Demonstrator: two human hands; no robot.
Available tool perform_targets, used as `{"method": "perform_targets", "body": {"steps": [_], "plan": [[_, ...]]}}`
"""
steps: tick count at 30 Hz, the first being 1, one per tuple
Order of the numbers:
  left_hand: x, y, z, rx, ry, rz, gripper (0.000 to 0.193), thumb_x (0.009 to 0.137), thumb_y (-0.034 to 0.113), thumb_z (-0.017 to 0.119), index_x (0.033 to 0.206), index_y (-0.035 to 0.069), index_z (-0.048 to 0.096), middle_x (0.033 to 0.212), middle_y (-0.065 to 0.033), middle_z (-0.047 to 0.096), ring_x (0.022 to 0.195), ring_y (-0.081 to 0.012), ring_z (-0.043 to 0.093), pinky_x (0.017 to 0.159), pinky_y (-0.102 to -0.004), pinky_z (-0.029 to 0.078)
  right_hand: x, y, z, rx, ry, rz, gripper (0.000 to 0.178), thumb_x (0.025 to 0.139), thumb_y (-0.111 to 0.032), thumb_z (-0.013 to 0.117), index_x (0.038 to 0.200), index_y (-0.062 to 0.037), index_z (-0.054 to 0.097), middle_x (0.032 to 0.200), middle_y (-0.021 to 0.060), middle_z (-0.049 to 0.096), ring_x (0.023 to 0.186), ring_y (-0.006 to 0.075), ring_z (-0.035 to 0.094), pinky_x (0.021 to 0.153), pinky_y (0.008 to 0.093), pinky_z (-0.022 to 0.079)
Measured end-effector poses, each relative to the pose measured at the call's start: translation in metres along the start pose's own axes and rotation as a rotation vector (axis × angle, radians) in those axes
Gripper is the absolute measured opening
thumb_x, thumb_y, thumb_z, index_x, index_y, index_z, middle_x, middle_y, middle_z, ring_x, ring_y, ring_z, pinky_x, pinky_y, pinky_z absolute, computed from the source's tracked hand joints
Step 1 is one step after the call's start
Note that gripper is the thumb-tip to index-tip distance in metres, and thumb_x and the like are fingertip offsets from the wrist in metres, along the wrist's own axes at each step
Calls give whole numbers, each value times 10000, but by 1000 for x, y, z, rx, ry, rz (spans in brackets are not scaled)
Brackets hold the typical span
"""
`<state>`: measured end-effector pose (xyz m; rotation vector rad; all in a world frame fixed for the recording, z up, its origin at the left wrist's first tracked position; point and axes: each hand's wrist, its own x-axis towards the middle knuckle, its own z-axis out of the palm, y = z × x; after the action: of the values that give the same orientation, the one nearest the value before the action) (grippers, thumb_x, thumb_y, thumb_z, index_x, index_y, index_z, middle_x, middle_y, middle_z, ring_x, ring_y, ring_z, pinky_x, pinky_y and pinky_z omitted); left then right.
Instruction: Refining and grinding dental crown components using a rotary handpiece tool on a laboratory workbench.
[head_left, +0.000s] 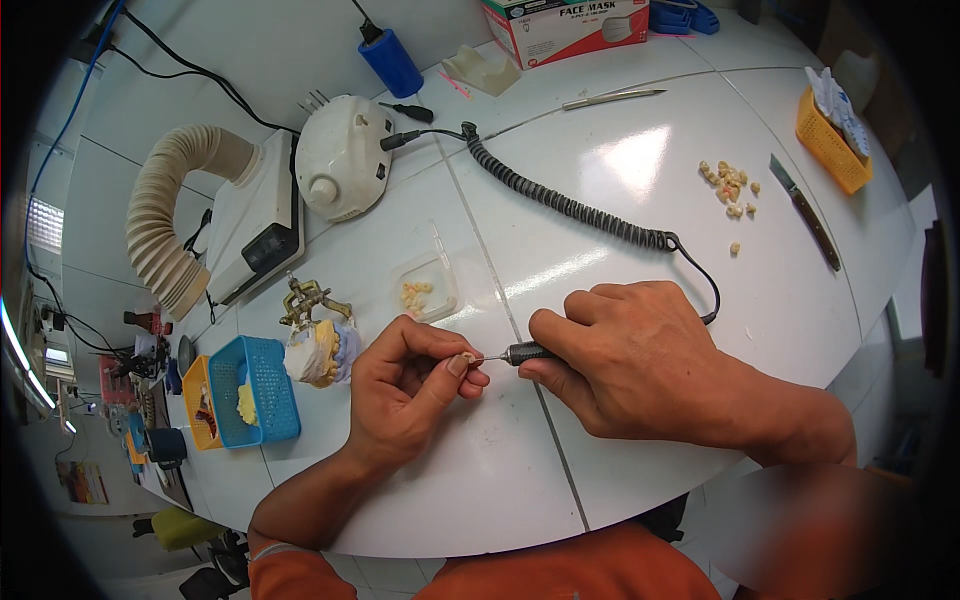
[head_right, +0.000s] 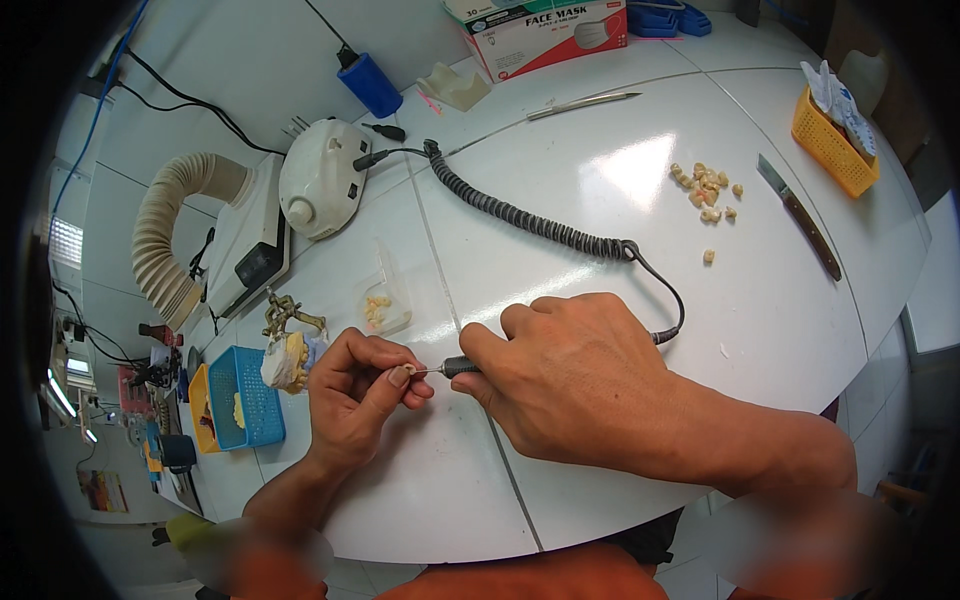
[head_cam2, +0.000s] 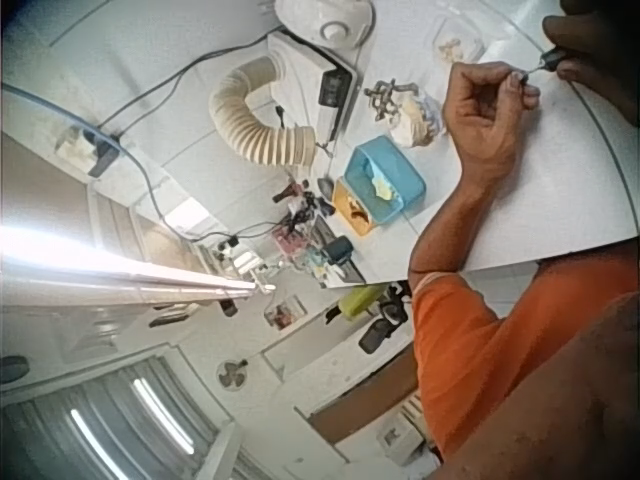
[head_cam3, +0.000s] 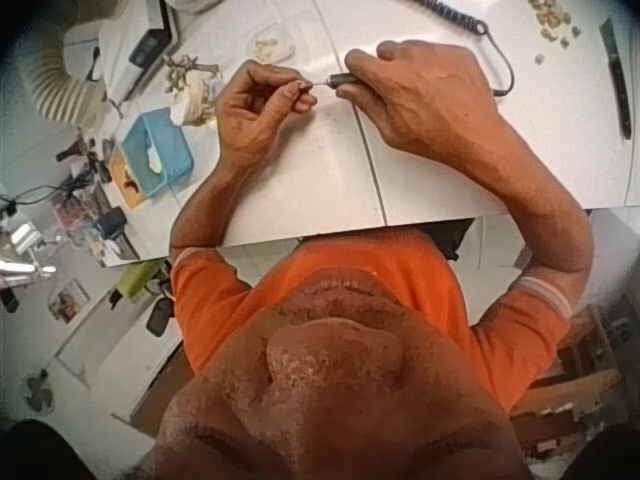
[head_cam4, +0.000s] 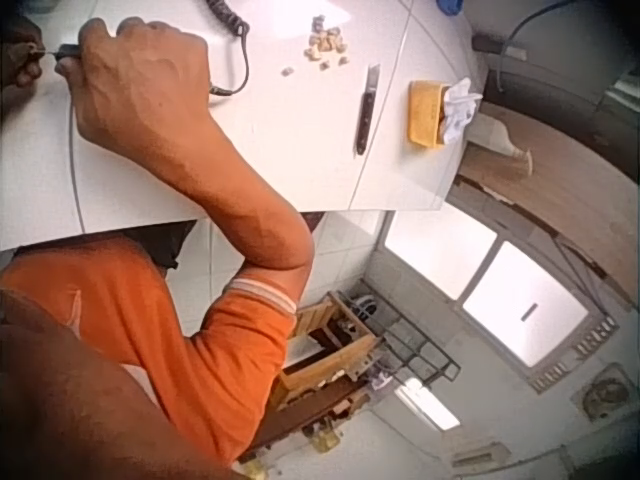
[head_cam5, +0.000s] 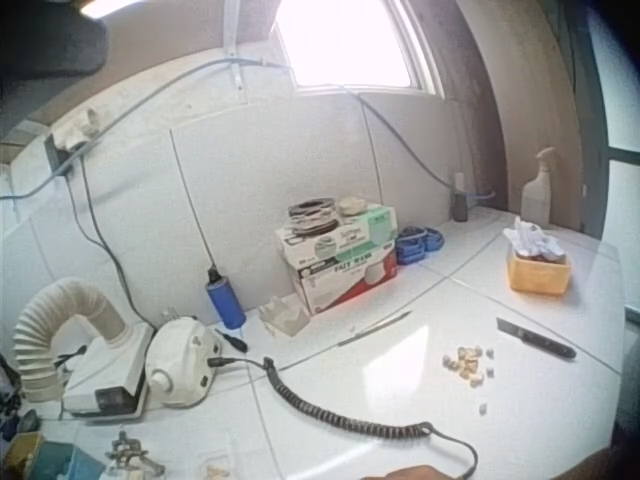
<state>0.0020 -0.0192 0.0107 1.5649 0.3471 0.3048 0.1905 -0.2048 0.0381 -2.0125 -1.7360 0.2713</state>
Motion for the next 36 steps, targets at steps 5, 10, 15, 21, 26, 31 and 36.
{"method": "perform_targets", "body": {"steps": [5,10,15,21,26,31,36], "plan": [[-1,0,0,-12,13,-7,72,1060,1,639,1076,-3,569,1086,-177,706,910,-187,761,771,-280,645,0,-1,-1,-7,7,20,345,1042,-349,682,893,-39,699,665,119,658,592,297,690,518,426,503],[0,-1,0,-4,14,0,75,1062,10,646,1076,-3,573,1084,-175,709,907,-187,763,767,-279,646,0,-1,-1,-12,-12,22,344,1043,-350,679,896,-40,694,670,120,659,601,302,693,525,426,506],[0,-1,0,-9,16,-1,75,1063,9,645,1075,-2,572,1086,-175,709,909,-189,765,767,-281,648,0,-1,-1,-7,-24,22,343,1043,-351,679,898,-41,694,670,119,657,602,304,693,528,428,507],[0,-2,0,-17,12,0,77,1063,5,642,1078,-3,567,1086,-173,708,911,-187,764,768,-281,648,0,-1,-2,-8,-12,11,341,1044,-351,679,901,-42,694,670,120,657,599,302,692,525,428,506],[-1,-1,0,-11,13,0,77,1063,7,643,1079,2,568,1085,-171,709,906,-187,762,762,-280,645,1,0,-1,-9,-40,10,339,1048,-349,673,908,-41,693,675,125,660,597,302,693,520,424,505],[-1,0,-1,-7,22,2,76,1074,24,631,1122,-3,579,1084,-165,708,899,-186,757,753,-281,637,0,-3,-1,-3,17,66,332,1062,-347,653,942,-39,687,676,121,654,592,306,680,507,427,491],[-1,-2,-4,45,1,-11,156,1097,40,594,1231,-36,617,1086,-149,704,928,-178,747,804,-282,625,0,-2,-2,0,2,64,331,1068,-347,644,954,-39,683,685,118,656,591,305,676,502,426,485]]}}
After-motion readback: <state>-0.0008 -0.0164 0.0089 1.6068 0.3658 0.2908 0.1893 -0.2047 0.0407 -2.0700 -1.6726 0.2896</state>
